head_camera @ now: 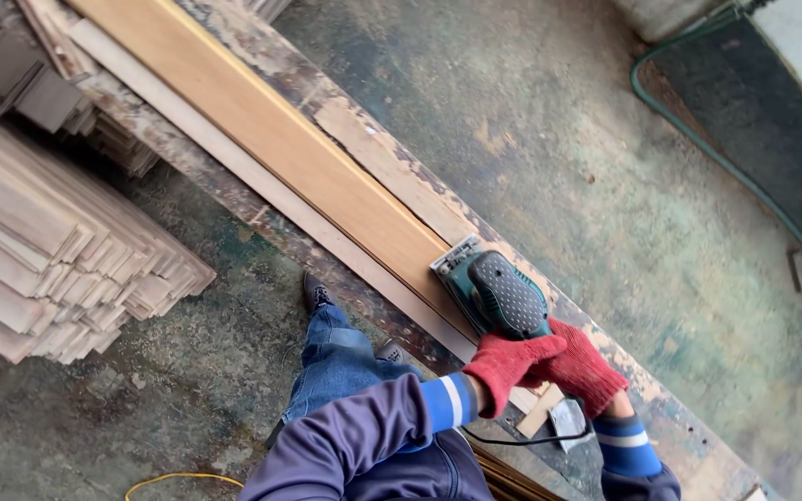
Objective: The recorder is sanding wooden planks using both an electric power sander and a manual sanding block.
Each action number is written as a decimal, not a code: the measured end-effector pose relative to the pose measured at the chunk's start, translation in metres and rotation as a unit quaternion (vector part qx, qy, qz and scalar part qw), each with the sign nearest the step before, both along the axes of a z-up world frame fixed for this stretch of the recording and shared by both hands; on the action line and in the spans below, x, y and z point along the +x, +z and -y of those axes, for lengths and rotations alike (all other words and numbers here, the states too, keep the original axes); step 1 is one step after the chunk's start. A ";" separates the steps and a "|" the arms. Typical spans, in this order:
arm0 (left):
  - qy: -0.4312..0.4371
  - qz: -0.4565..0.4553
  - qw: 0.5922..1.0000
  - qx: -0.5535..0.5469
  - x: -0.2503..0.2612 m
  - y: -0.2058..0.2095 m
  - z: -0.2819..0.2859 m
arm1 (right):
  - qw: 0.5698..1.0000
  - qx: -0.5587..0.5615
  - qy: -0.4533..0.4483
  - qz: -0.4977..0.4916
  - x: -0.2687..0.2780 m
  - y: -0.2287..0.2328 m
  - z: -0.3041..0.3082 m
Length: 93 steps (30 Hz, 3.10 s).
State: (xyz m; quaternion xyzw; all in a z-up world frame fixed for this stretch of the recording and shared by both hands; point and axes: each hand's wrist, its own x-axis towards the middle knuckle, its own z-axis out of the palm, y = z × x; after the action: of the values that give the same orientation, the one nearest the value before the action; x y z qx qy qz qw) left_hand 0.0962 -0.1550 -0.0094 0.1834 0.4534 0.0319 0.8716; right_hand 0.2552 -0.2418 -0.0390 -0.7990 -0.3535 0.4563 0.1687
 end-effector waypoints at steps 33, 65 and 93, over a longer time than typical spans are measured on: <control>0.116 -0.101 0.954 0.256 -0.169 0.175 -0.383 | 0.985 0.133 -0.049 -0.095 -0.202 0.206 -0.428; -0.010 -0.017 0.961 0.277 -0.178 0.023 -0.119 | 0.702 0.143 -0.697 -0.017 -0.058 -0.002 0.300; -0.083 -0.196 0.768 0.605 -0.141 -0.017 -0.247 | 0.817 0.007 -0.252 0.519 -0.087 -0.222 0.243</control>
State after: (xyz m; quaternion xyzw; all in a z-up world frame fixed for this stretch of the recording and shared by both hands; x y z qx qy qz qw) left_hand -0.0446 0.0917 -0.0265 0.7114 0.4845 0.1905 0.4720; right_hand 0.1684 -0.4843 -0.2605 -0.9774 -0.1779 -0.0864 0.0747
